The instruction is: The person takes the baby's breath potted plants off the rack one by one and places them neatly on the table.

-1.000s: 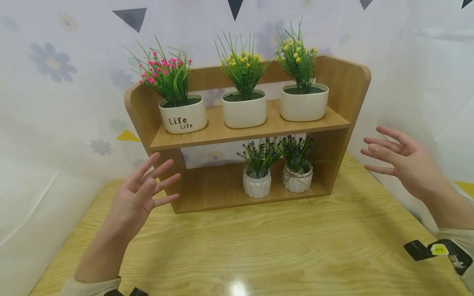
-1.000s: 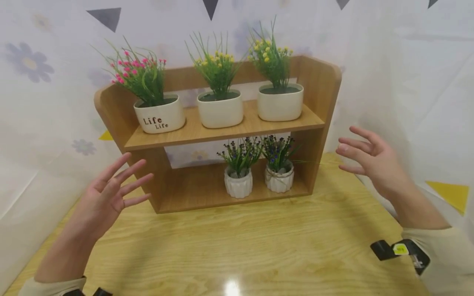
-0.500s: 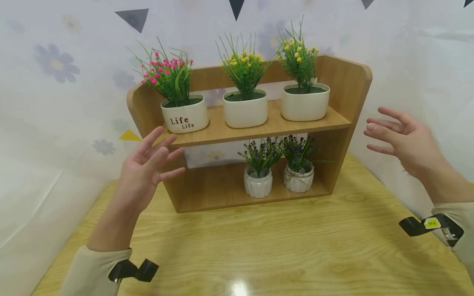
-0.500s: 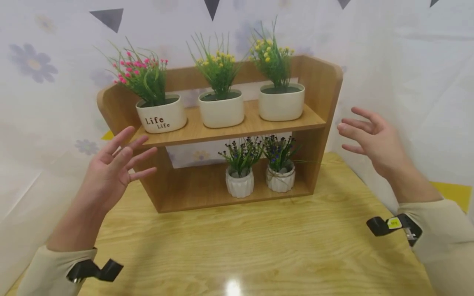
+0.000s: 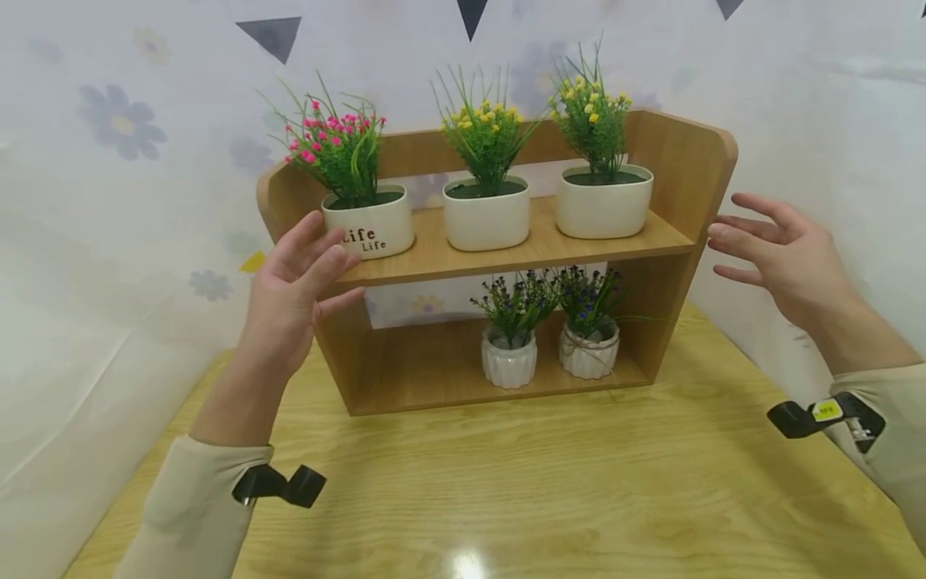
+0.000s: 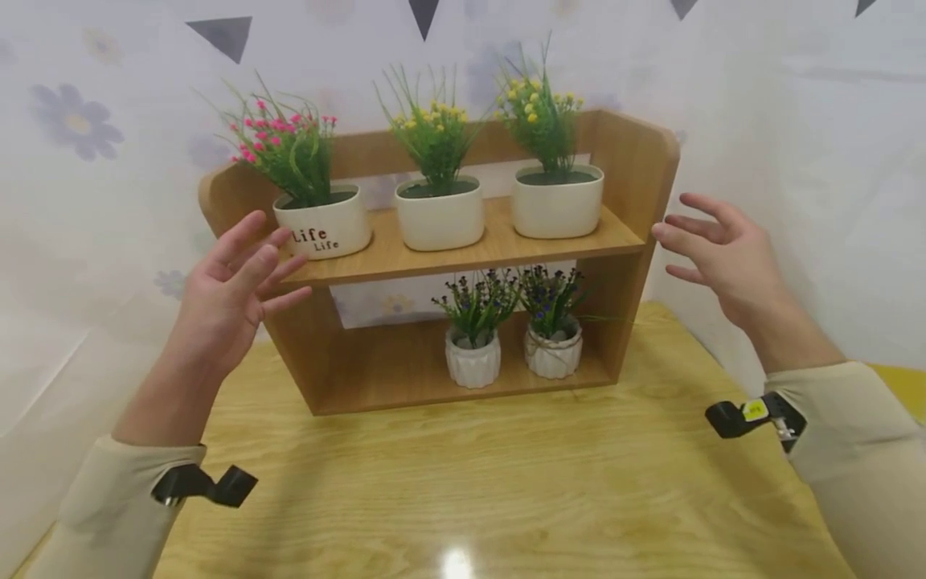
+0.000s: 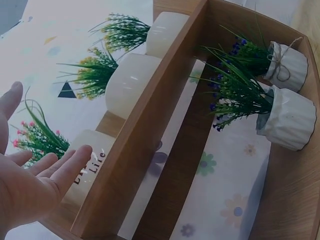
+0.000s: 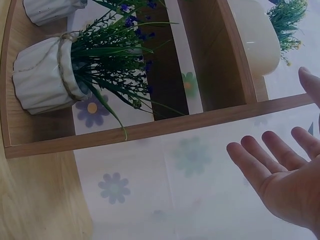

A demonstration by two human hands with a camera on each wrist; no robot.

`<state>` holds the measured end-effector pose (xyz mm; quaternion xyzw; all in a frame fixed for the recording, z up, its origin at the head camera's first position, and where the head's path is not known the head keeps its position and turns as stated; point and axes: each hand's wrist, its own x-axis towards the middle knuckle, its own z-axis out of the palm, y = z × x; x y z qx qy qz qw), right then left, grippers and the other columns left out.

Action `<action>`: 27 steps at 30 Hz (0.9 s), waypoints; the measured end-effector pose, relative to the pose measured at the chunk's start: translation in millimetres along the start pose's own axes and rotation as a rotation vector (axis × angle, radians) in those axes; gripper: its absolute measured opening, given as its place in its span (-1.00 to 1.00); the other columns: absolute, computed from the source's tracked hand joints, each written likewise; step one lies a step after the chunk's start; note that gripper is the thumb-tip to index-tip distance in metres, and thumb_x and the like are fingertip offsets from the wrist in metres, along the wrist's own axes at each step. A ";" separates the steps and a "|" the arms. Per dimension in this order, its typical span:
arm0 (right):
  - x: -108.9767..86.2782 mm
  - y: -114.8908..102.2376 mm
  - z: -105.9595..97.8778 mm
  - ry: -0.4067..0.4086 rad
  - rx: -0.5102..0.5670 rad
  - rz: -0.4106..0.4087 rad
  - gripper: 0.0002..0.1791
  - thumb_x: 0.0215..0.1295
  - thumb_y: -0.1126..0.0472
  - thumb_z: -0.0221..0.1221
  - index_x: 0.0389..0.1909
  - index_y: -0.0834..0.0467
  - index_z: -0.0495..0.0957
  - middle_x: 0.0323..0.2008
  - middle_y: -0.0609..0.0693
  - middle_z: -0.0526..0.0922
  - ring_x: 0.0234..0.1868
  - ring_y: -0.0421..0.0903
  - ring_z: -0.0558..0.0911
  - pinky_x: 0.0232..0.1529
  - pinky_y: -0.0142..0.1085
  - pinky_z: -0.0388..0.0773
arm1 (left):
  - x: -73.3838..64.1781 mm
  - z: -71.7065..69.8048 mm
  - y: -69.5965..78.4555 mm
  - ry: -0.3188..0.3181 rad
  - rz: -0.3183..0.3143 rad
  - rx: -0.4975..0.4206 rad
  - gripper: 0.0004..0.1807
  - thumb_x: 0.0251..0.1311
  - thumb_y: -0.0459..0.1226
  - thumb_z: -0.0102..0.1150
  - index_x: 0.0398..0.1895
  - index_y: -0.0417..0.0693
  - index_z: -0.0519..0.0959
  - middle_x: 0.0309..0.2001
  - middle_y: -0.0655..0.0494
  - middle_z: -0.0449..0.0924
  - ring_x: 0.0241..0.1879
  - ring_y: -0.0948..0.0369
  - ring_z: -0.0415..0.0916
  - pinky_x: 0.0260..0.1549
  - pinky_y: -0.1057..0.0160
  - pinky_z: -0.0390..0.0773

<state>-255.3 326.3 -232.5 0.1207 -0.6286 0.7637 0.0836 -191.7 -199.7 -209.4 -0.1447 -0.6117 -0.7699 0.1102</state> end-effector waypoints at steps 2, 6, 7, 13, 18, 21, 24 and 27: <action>2.0 -0.5 2.0 0.018 -0.023 0.008 -0.28 0.34 0.41 0.25 0.48 0.06 0.27 0.06 -0.06 0.60 -0.16 -0.17 0.75 -0.33 -0.28 0.71 | 2.6 1.1 1.6 0.006 0.005 0.001 -0.22 0.38 -0.28 0.22 0.59 -0.04 0.10 0.49 -0.16 0.18 0.28 -0.06 0.42 -0.08 0.13 0.66; 7.0 -0.3 6.3 0.047 -0.058 0.017 -0.27 0.32 0.38 0.29 0.47 0.03 0.30 0.16 0.03 0.51 -0.16 -0.21 0.73 -0.32 -0.31 0.70 | 7.9 1.6 3.8 0.020 0.006 -0.015 -0.20 0.36 -0.30 0.25 0.59 -0.04 0.09 0.49 -0.17 0.18 0.26 -0.06 0.42 -0.08 0.13 0.65; 8.5 0.0 7.7 0.052 -0.072 0.020 -0.27 0.31 0.36 0.30 0.47 0.03 0.30 0.20 0.05 0.48 -0.16 -0.22 0.73 -0.33 -0.31 0.70 | 8.8 1.7 4.3 0.025 0.007 -0.014 -0.19 0.36 -0.30 0.25 0.59 -0.05 0.09 0.49 -0.17 0.18 0.26 -0.06 0.42 -0.09 0.13 0.66; 15.5 4.7 15.5 0.073 -0.172 0.025 -0.22 0.27 0.29 0.37 0.49 0.00 0.29 0.30 0.10 0.40 -0.13 -0.26 0.67 -0.34 -0.38 0.68 | 13.4 1.4 5.1 0.054 0.010 0.017 -0.18 0.34 -0.30 0.27 0.59 -0.05 0.10 0.48 -0.14 0.21 0.26 -0.03 0.40 -0.08 0.16 0.66; 19.1 12.2 19.8 0.099 -0.298 0.021 -0.19 0.24 0.21 0.41 0.49 0.00 0.30 0.28 0.07 0.44 -0.08 -0.25 0.62 -0.34 -0.44 0.66 | 18.6 0.2 2.9 0.080 0.020 0.061 -0.17 0.32 -0.29 0.30 0.58 -0.04 0.11 0.47 -0.12 0.23 0.33 0.01 0.35 -0.12 0.21 0.67; 20.5 16.8 21.6 0.116 -0.390 0.031 -0.19 0.26 0.13 0.40 0.50 -0.01 0.29 0.27 0.07 0.45 -0.07 -0.25 0.60 -0.34 -0.48 0.64 | 22.0 -1.2 1.2 0.100 0.031 0.099 -0.16 0.30 -0.27 0.32 0.58 -0.02 0.12 0.46 -0.10 0.24 0.37 0.04 0.29 -0.09 0.22 0.66; 20.3 20.1 22.9 0.130 -0.436 0.053 -0.19 0.27 0.05 0.38 0.51 -0.04 0.28 0.33 0.09 0.41 0.01 -0.19 0.58 -0.33 -0.50 0.63 | 24.3 -2.0 -0.1 0.117 0.033 0.124 -0.15 0.29 -0.26 0.33 0.58 -0.01 0.13 0.46 -0.08 0.23 0.40 0.07 0.25 0.00 0.18 0.63; 20.3 22.0 24.8 0.140 -0.457 0.071 -0.20 0.28 -0.01 0.35 0.51 -0.08 0.28 0.40 0.10 0.36 0.15 -0.08 0.53 -0.30 -0.49 0.63 | 25.4 -2.8 -0.9 0.135 0.035 0.147 -0.15 0.28 -0.25 0.35 0.57 0.02 0.14 0.47 -0.05 0.23 0.41 0.08 0.23 0.09 0.13 0.58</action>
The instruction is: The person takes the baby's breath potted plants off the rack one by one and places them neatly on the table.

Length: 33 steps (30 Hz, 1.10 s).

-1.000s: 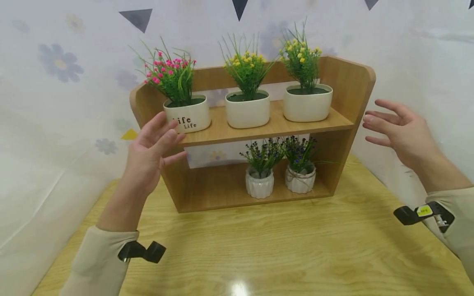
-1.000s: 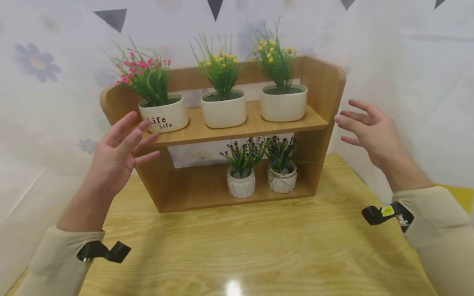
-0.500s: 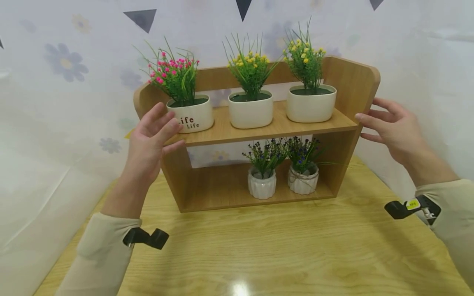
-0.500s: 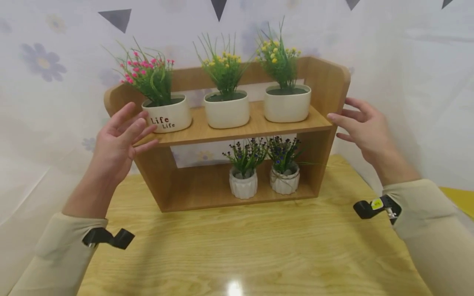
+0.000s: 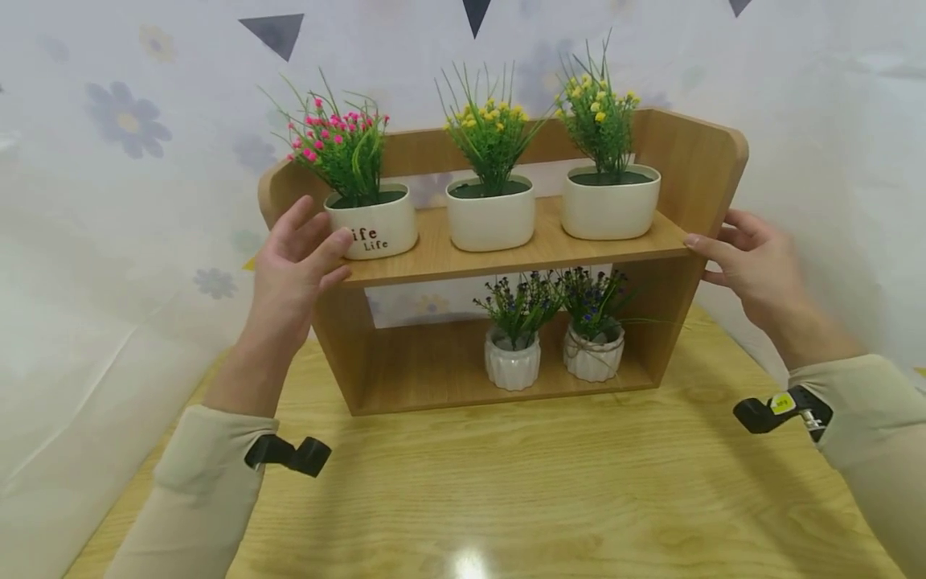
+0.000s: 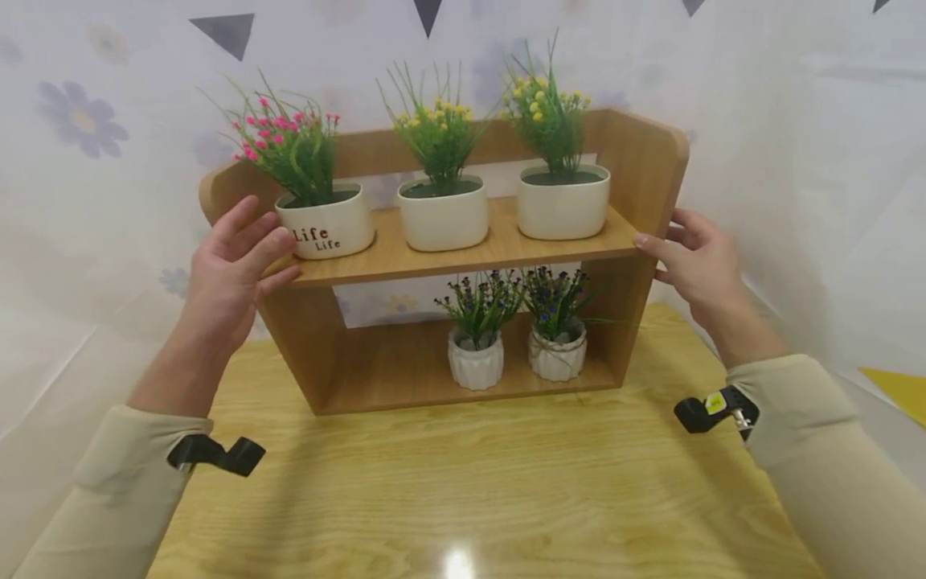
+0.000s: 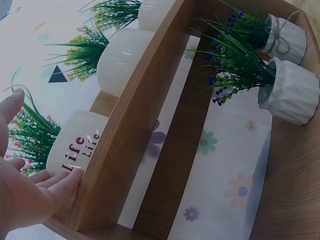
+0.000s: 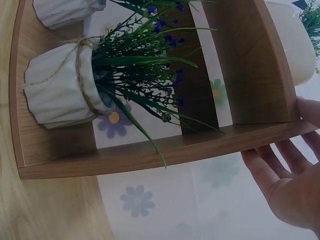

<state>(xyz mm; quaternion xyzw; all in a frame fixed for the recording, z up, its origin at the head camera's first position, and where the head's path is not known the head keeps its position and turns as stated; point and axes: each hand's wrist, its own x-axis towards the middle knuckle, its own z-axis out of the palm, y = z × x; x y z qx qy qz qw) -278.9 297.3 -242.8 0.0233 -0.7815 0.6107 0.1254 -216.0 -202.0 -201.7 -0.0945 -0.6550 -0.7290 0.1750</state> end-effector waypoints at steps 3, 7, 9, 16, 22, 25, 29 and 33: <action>-0.5 -0.9 1.5 0.015 -0.035 0.005 -0.23 0.32 -0.05 0.31 0.52 -0.13 0.27 0.42 0.09 0.34 0.25 0.03 0.46 -0.28 -0.49 0.62 | 0.1 0.2 0.2 0.012 0.006 0.018 -0.15 0.27 -0.24 0.36 0.57 0.05 0.17 0.46 -0.04 0.23 0.41 0.09 0.23 0.14 0.11 0.55; -1.7 -1.4 3.0 0.031 -0.078 0.003 -0.26 0.37 -0.07 0.25 0.53 -0.15 0.25 0.45 0.09 0.32 0.30 0.12 0.42 -0.25 -0.47 0.61 | -0.9 0.8 0.6 0.013 0.010 0.024 -0.16 0.27 -0.24 0.37 0.57 0.05 0.17 0.47 -0.03 0.23 0.41 0.10 0.22 0.20 0.04 0.49; -2.6 -1.1 3.4 0.035 -0.093 0.004 -0.26 0.38 -0.09 0.23 0.54 -0.15 0.23 0.46 0.09 0.31 0.31 0.14 0.41 -0.23 -0.46 0.61 | -1.0 1.3 0.4 0.010 0.012 0.031 -0.15 0.27 -0.24 0.36 0.57 0.05 0.17 0.48 -0.03 0.21 0.42 0.10 0.21 0.25 -0.01 0.43; -4.0 2.2 3.2 0.051 -0.099 0.018 -0.27 0.38 -0.11 0.22 0.53 -0.16 0.24 0.45 0.07 0.33 0.29 0.11 0.44 -0.23 -0.47 0.61 | 2.6 6.1 -0.9 0.010 -0.011 0.171 -0.06 0.23 -0.16 0.40 0.60 0.12 0.08 0.56 0.00 0.06 0.49 0.05 0.09 0.41 0.00 0.19; -5.2 4.6 1.8 0.054 -0.115 0.020 -0.26 0.38 -0.14 0.20 0.54 -0.18 0.23 0.46 0.05 0.32 0.32 0.16 0.41 -0.18 -0.43 0.60 | 13.1 13.8 -2.9 0.024 -0.068 0.312 0.11 0.18 -0.09 0.44 0.64 0.12 -0.12 0.59 0.00 -0.08 0.54 0.11 -0.04 0.45 0.16 0.07; -5.2 4.9 1.6 0.056 -0.107 0.016 -0.27 0.38 -0.13 0.21 0.53 -0.19 0.24 0.46 0.04 0.33 0.32 0.16 0.41 -0.20 -0.45 0.61 | 18.1 17.1 -3.0 0.032 -0.104 0.403 0.17 0.17 0.00 0.43 0.64 0.14 -0.20 0.60 0.04 -0.10 0.55 0.14 -0.08 0.45 0.16 0.08; -4.5 5.8 2.8 0.059 -0.075 -0.006 -0.27 0.37 -0.08 0.25 0.52 -0.15 0.27 0.39 0.03 0.39 0.24 0.04 0.49 -0.27 -0.50 0.61 | 25.3 19.7 -3.7 0.040 -0.122 0.464 0.20 0.15 0.05 0.43 0.64 0.12 -0.24 0.59 0.07 -0.09 0.53 0.16 -0.06 0.45 0.15 0.09; -3.8 7.2 4.9 0.061 -0.069 -0.038 -0.28 0.37 -0.05 0.25 0.52 -0.09 0.28 0.29 0.01 0.46 0.12 -0.11 0.55 -0.30 -0.51 0.61 | 32.0 19.6 -4.0 0.052 -0.126 0.487 0.21 0.14 0.03 0.44 0.64 0.10 -0.24 0.59 0.06 -0.08 0.51 0.16 -0.03 0.45 0.16 0.07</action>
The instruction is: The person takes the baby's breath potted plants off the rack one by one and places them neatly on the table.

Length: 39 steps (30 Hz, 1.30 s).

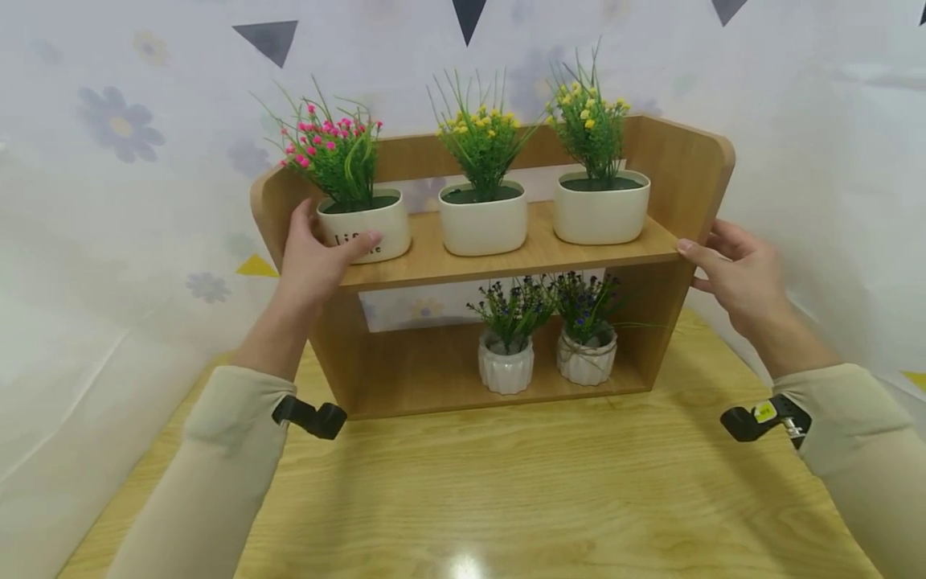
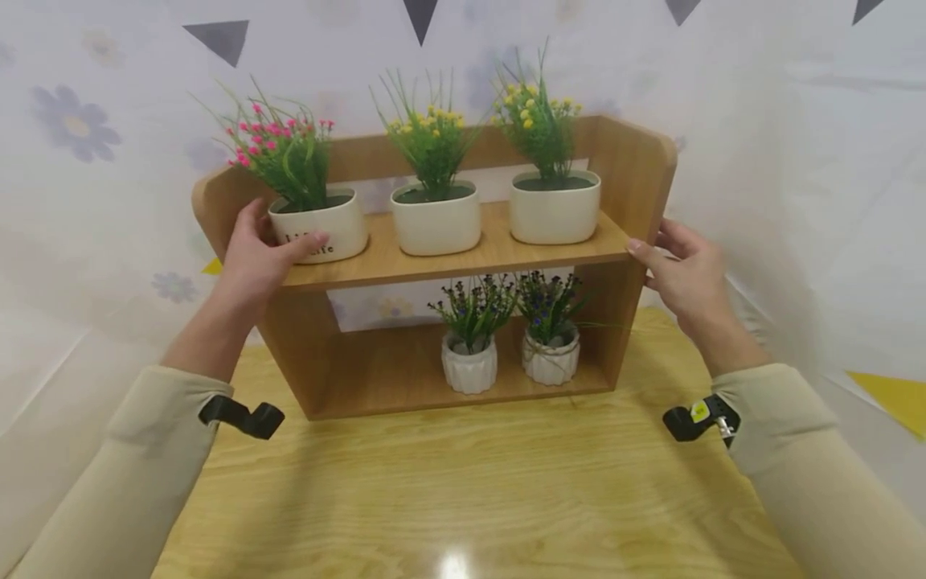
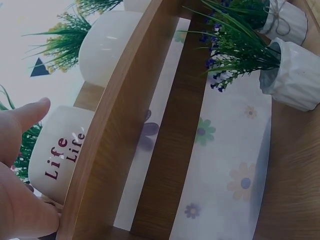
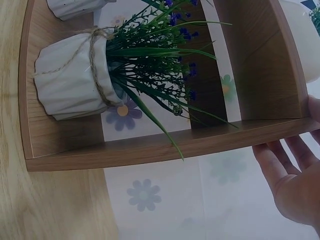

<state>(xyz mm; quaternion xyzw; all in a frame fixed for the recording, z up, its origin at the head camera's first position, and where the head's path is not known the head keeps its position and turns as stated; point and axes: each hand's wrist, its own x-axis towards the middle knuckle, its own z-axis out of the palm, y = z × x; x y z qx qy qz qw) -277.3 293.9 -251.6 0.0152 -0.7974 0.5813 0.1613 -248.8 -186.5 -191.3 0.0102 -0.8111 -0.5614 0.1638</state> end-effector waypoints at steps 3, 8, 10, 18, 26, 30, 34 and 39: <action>0.1 0.0 1.6 -0.001 -0.023 -0.004 -0.28 0.39 -0.06 0.23 0.52 -0.09 0.26 0.30 0.01 0.46 0.16 -0.08 0.55 -0.29 -0.51 0.61 | 3.1 -0.7 0.3 0.006 -0.001 0.013 0.21 0.14 0.02 0.45 0.64 0.08 -0.22 0.58 0.05 -0.04 0.49 0.15 0.01 0.45 0.16 0.08; 0.1 -0.4 1.3 -0.009 -0.058 -0.001 -0.28 0.41 -0.10 0.18 0.54 -0.13 0.22 0.38 0.05 0.40 0.26 0.07 0.49 -0.22 -0.47 0.61 | 6.2 -0.1 0.6 -0.006 -0.007 0.044 0.20 0.15 0.04 0.43 0.64 0.08 -0.21 0.56 0.03 0.00 0.48 0.13 0.04 0.44 0.14 0.10; -0.2 -0.2 0.9 -0.010 -0.066 -0.001 -0.28 0.42 -0.10 0.18 0.55 -0.13 0.22 0.39 0.06 0.39 0.27 0.09 0.48 -0.19 -0.43 0.61 | 7.2 1.4 1.0 -0.015 -0.009 0.066 0.18 0.16 0.05 0.42 0.64 0.06 -0.19 0.55 0.01 0.02 0.46 0.10 0.08 0.43 0.11 0.13; -1.5 0.3 1.8 -0.005 -0.063 0.012 -0.29 0.41 -0.11 0.18 0.54 -0.13 0.24 0.43 0.07 0.37 0.29 0.12 0.46 -0.11 -0.30 0.59 | 10.0 9.8 2.3 0.008 -0.042 0.091 0.11 0.18 0.03 0.41 0.62 0.06 -0.10 0.54 -0.02 -0.08 0.47 0.07 0.03 0.41 0.09 0.18; -2.4 -1.8 2.2 0.005 -0.054 0.003 -0.29 0.40 -0.11 0.20 0.52 -0.12 0.26 0.40 0.05 0.40 0.25 0.04 0.50 -0.18 -0.40 0.61 | 12.9 7.1 1.0 0.040 -0.025 0.038 0.06 0.15 -0.02 0.46 0.56 -0.03 -0.01 0.55 0.03 0.03 0.51 0.16 -0.02 0.43 0.17 0.11; -2.6 -2.4 3.2 0.006 -0.058 -0.004 -0.30 0.40 -0.11 0.19 0.52 -0.11 0.27 0.38 0.04 0.41 0.24 0.00 0.51 -0.19 -0.42 0.61 | 13.1 5.2 0.8 0.031 -0.004 0.061 0.05 0.16 -0.03 0.45 0.58 -0.03 0.01 0.52 0.01 0.09 0.49 0.14 0.03 0.41 0.15 0.15; -2.4 -1.6 3.2 0.005 -0.057 -0.007 -0.30 0.41 -0.10 0.19 0.52 -0.10 0.28 0.39 0.05 0.40 0.27 0.05 0.49 -0.18 -0.42 0.61 | 12.7 4.5 1.2 0.022 0.001 0.080 0.03 0.17 -0.02 0.44 0.60 0.02 0.05 0.52 0.03 0.13 0.46 0.11 0.11 0.39 0.11 0.21; -2.4 -0.3 2.2 0.008 -0.057 -0.007 -0.30 0.41 -0.09 0.19 0.52 -0.10 0.27 0.42 0.06 0.38 0.30 0.11 0.46 -0.15 -0.35 0.60 | 12.2 5.9 0.6 0.023 -0.006 0.093 0.02 0.16 0.03 0.43 0.60 0.07 0.07 0.51 0.06 0.14 0.43 0.09 0.17 0.36 0.08 0.27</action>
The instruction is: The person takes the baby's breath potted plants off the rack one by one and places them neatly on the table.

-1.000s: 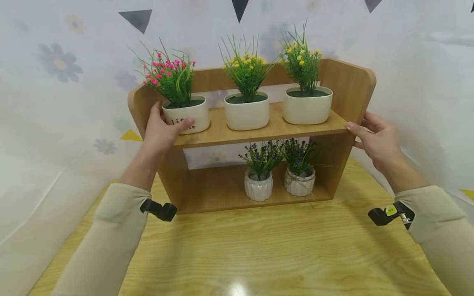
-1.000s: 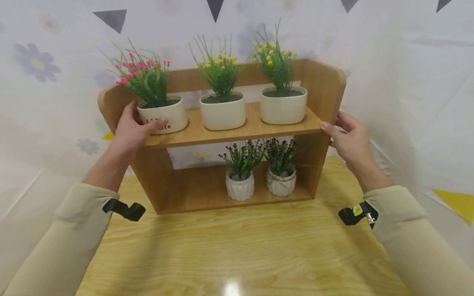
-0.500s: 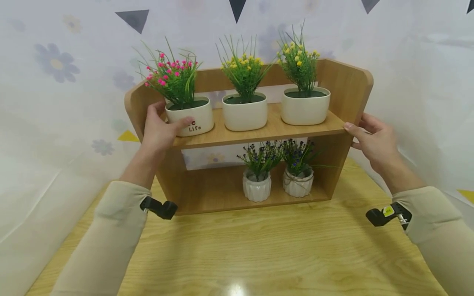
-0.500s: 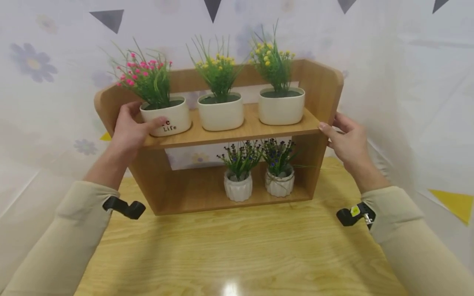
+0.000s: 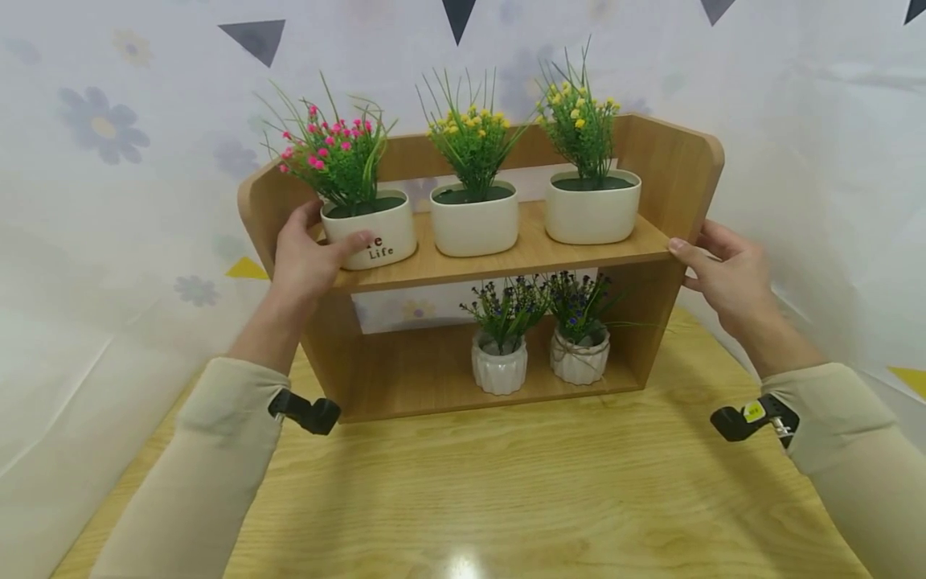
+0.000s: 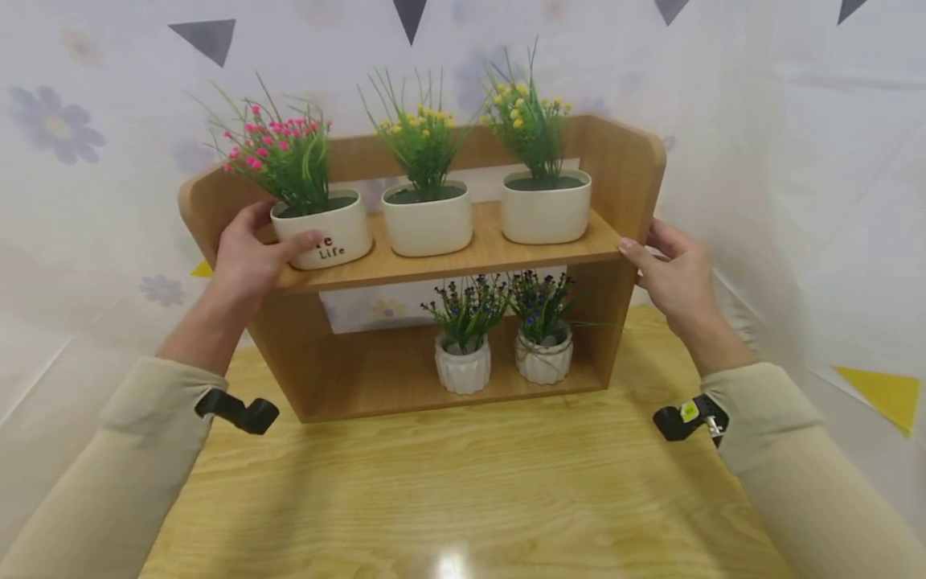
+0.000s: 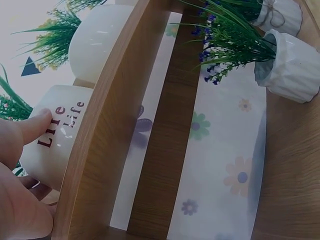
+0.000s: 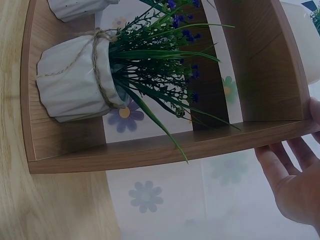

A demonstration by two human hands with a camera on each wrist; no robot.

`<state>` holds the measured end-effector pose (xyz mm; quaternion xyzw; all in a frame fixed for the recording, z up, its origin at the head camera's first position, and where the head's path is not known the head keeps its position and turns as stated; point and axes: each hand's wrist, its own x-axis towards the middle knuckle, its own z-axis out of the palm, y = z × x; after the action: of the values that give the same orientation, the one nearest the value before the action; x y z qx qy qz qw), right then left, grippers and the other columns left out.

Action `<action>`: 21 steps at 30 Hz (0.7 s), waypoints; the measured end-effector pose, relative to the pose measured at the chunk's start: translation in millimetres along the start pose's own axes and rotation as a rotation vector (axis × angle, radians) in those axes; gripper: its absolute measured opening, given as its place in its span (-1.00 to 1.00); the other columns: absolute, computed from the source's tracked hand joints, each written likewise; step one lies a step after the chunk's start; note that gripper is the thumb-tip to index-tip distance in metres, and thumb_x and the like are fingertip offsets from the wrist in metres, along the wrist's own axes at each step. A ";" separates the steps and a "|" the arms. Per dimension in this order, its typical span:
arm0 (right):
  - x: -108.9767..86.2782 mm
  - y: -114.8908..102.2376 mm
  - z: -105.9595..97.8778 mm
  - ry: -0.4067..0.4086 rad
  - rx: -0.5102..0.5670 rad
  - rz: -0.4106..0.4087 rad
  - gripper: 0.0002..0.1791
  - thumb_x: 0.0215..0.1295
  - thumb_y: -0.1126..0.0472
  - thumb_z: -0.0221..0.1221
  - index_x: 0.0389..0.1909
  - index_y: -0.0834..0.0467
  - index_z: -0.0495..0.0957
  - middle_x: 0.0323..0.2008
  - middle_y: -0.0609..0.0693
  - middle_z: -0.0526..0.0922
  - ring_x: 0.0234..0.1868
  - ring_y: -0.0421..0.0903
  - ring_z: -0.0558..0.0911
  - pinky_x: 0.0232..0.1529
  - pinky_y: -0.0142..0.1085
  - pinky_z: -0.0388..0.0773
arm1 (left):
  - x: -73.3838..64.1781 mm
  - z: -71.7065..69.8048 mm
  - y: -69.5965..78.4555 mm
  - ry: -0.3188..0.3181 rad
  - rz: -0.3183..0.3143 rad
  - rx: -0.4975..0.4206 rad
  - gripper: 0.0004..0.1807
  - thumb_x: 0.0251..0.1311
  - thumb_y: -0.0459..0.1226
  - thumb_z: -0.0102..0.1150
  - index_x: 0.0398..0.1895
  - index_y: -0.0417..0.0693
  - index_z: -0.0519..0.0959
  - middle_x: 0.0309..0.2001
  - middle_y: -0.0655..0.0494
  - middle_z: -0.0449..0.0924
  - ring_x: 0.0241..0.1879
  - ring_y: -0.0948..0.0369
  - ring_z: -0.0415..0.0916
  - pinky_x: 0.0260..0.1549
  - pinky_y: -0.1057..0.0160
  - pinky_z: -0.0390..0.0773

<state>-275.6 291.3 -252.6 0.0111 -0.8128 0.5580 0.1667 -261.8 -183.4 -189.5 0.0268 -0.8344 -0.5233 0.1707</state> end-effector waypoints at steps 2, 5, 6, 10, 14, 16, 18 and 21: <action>-0.1 -0.3 0.0 -0.001 -0.003 -0.002 -0.31 0.42 -0.10 0.18 0.52 -0.10 0.27 0.42 0.06 0.38 0.31 0.13 0.46 -0.13 -0.32 0.60 | -0.8 0.1 -0.3 0.005 0.002 0.004 0.02 0.15 0.04 0.43 0.60 0.08 0.08 0.50 0.06 0.15 0.43 0.10 0.18 0.35 0.08 0.28; -0.2 -0.5 0.0 0.001 -0.002 -0.006 -0.31 0.42 -0.09 0.18 0.52 -0.10 0.27 0.42 0.07 0.38 0.31 0.14 0.46 -0.13 -0.31 0.60 | -1.5 0.2 -0.7 0.011 0.008 0.003 0.01 0.15 0.04 0.43 0.59 0.08 0.09 0.49 0.06 0.17 0.42 0.10 0.19 0.34 0.08 0.30; -0.2 -0.5 0.0 0.003 0.001 -0.007 -0.31 0.42 -0.09 0.19 0.52 -0.09 0.28 0.41 0.07 0.39 0.31 0.13 0.46 -0.14 -0.32 0.60 | -1.8 0.3 -0.7 0.014 0.013 0.002 0.00 0.15 0.03 0.44 0.59 0.07 0.11 0.48 0.06 0.19 0.41 0.11 0.20 0.34 0.08 0.30; -0.6 0.4 -0.2 0.001 0.003 -0.010 -0.31 0.42 -0.09 0.18 0.52 -0.09 0.28 0.41 0.07 0.39 0.30 0.11 0.47 -0.17 -0.36 0.61 | -2.0 0.4 -1.0 0.022 0.035 0.008 -0.04 0.16 0.01 0.44 0.56 0.03 0.17 0.45 0.04 0.25 0.40 0.12 0.19 0.35 0.08 0.26; -1.0 1.1 -0.5 -0.004 0.005 -0.009 -0.31 0.42 -0.09 0.18 0.52 -0.09 0.27 0.43 0.08 0.37 0.32 0.13 0.45 -0.14 -0.34 0.60 | -2.7 0.7 -0.6 0.024 0.042 0.009 -0.06 0.15 0.02 0.45 0.54 0.02 0.21 0.43 0.04 0.28 0.40 0.13 0.19 0.36 0.07 0.24; -1.0 1.5 -0.5 -0.006 0.005 -0.011 -0.31 0.42 -0.10 0.18 0.52 -0.10 0.27 0.43 0.07 0.36 0.32 0.14 0.45 -0.14 -0.33 0.60 | -3.3 0.7 0.1 0.027 0.039 0.000 -0.05 0.13 0.03 0.45 0.54 0.03 0.22 0.43 0.05 0.28 0.39 0.14 0.19 0.36 0.08 0.25; -0.9 1.8 -0.5 -0.007 0.025 -0.013 -0.31 0.41 -0.08 0.19 0.52 -0.08 0.28 0.42 0.08 0.37 0.32 0.12 0.45 -0.16 -0.37 0.61 | -4.8 0.5 1.1 0.027 0.038 -0.020 -0.05 0.13 0.03 0.45 0.54 0.04 0.22 0.43 0.05 0.28 0.37 0.13 0.24 0.33 0.09 0.30; -1.0 2.3 -0.7 -0.007 0.055 -0.018 -0.31 0.40 -0.06 0.22 0.51 -0.06 0.30 0.40 0.07 0.40 0.29 0.06 0.48 -0.22 -0.45 0.61 | -8.4 -0.6 3.2 0.024 0.035 -0.060 -0.05 0.11 0.04 0.45 0.54 0.07 0.22 0.42 0.07 0.28 0.31 0.12 0.32 0.27 0.11 0.38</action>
<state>-275.0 292.7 -254.7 0.0250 -0.7976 0.5786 0.1683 -253.3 -180.6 -188.5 0.0132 -0.8167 -0.5445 0.1906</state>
